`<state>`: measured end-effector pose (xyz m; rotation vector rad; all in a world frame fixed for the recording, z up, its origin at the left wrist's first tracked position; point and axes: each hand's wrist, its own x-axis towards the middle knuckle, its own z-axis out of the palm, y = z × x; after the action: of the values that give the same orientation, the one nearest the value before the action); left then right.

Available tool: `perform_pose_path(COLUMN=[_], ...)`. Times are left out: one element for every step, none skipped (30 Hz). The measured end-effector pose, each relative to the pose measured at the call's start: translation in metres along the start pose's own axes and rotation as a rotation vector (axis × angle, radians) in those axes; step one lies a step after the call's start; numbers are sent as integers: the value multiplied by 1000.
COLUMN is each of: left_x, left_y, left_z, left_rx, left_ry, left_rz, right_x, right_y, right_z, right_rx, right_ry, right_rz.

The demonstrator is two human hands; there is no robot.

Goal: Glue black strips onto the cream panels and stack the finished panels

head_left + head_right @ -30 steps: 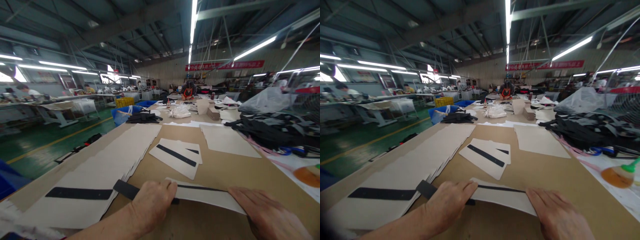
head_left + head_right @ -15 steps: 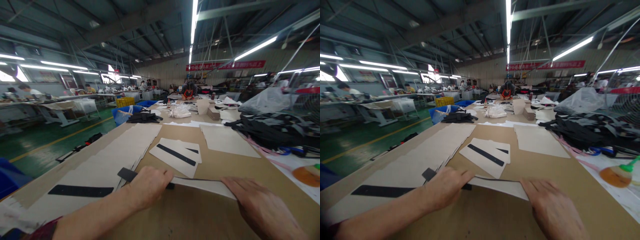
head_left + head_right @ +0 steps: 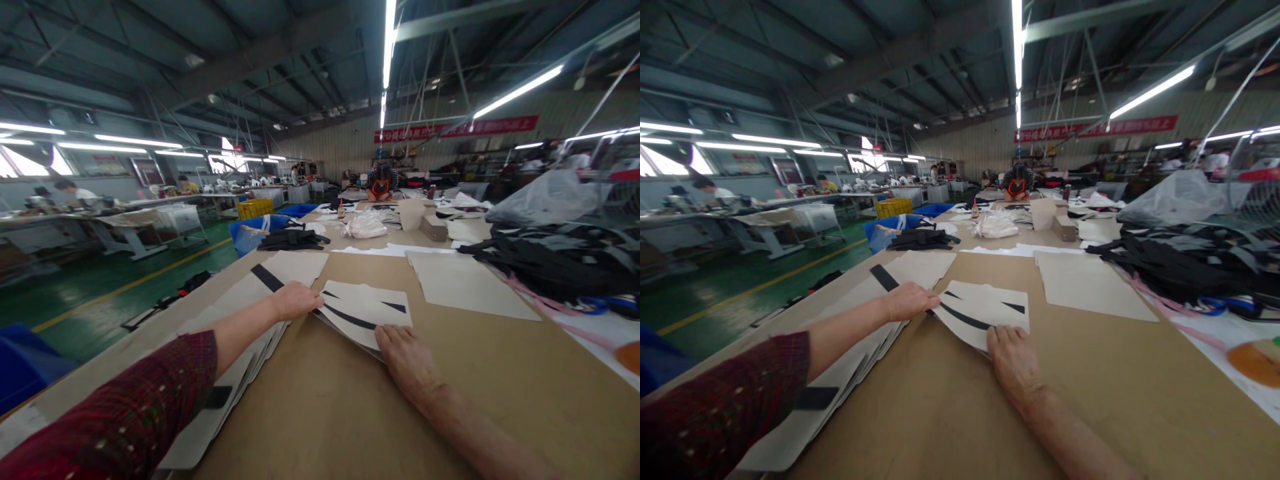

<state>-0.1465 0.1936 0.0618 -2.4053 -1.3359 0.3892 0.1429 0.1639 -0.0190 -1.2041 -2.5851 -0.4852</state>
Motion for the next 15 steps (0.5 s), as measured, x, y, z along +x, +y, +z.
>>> perform_pose_path(left_x=[1, 2, 2, 1, 1, 1, 0, 0, 0, 1, 1, 1, 2, 2, 2], left_y=[0, 0, 1, 1, 1, 1, 1, 1, 2, 2, 2, 2, 1, 0, -1], left_z=[8, 14, 18, 21, 23, 25, 26, 27, 29, 30, 31, 32, 32, 32, 32], left_rx=[-2, -2, -1, 2, 6, 11, 15, 18, 20, 22, 22, 21, 21, 21, 21], left_ry=[-10, -18, -25, -33, -42, -52, -61, -69, -75, -79, -82, -85, -87, -89, -92], left_rz=[13, 23, 32, 38, 43, 45, 45, 42, 37, 29, 21, 12, 3, -6, -15], right_x=[-2, -3, -5, -6, -7, -8, -8, -8, -8, -8, -7, -7, -7, -7, -7], right_y=[-4, -7, -10, -12, -13, -14, -15, -16, -17, -18, -18, -19, -20, -21, -22], right_z=[4, 7, 8, 9, 9, 8, 8, 8, 8, 8, 8, 9, 10, 11, 12], right_rx=[1, 2, 4, 8, 13, 18, 24, 29, 33, 35, 37, 40, 44, 51, 60], right_ry=[-22, -39, -50, -58, -66, -73, -79, -86, -93, -99, -104, -105, -102, -97, -93], right_rz=[-1, 0, 2, 3, 2, 2, 4, 6, 10, 14, 17, 17, 15, 14, 14])
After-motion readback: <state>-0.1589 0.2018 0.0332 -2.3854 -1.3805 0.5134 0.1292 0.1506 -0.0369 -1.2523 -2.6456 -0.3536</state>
